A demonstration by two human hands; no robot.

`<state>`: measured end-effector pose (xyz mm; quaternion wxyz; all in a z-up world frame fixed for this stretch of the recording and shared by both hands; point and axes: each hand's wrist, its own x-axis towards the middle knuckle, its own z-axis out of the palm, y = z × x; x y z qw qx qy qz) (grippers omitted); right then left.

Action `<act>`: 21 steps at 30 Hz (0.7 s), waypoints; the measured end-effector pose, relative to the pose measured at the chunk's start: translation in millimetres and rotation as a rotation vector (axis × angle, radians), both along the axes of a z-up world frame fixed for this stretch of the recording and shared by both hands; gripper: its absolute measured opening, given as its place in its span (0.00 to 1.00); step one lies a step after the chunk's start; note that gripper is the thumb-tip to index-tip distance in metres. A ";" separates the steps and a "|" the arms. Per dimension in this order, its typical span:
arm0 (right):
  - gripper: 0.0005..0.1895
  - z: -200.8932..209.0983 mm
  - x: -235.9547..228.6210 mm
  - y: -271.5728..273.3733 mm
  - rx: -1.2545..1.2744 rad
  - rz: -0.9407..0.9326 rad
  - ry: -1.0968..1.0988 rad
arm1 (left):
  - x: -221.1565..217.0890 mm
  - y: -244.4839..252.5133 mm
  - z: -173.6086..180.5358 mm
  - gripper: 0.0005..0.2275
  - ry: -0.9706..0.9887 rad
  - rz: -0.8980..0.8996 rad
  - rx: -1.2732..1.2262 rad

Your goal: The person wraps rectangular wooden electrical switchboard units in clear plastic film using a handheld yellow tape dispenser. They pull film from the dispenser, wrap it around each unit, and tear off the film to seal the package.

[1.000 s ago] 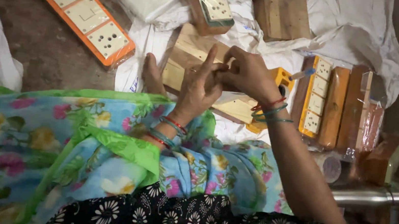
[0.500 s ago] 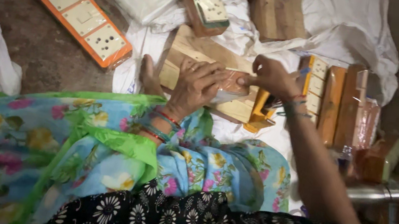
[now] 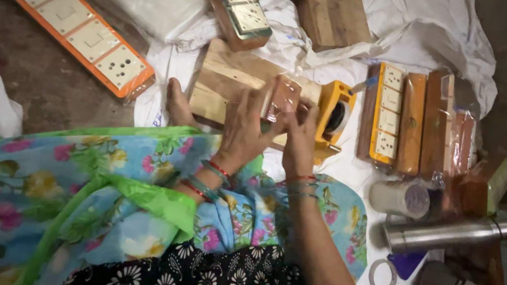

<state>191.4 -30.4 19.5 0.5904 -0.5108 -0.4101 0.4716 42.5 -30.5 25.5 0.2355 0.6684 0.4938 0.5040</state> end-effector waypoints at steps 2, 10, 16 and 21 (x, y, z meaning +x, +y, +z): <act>0.23 1.7 -10.4 -0.5 0.097 0.073 -0.162 | 0.1 12.3 -8.9 0.32 -0.134 0.013 -0.007; 0.33 17.5 -25.3 -4.6 0.028 0.329 -0.185 | -31.5 45.4 -35.0 0.14 -0.600 0.008 -0.401; 0.33 22.6 -11.9 1.4 0.043 0.333 -0.187 | -28.1 37.3 -4.1 0.07 -0.599 0.119 -0.249; 0.33 23.8 -1.4 11.4 0.085 0.350 -0.058 | -38.0 20.7 10.3 0.08 -0.120 0.150 0.136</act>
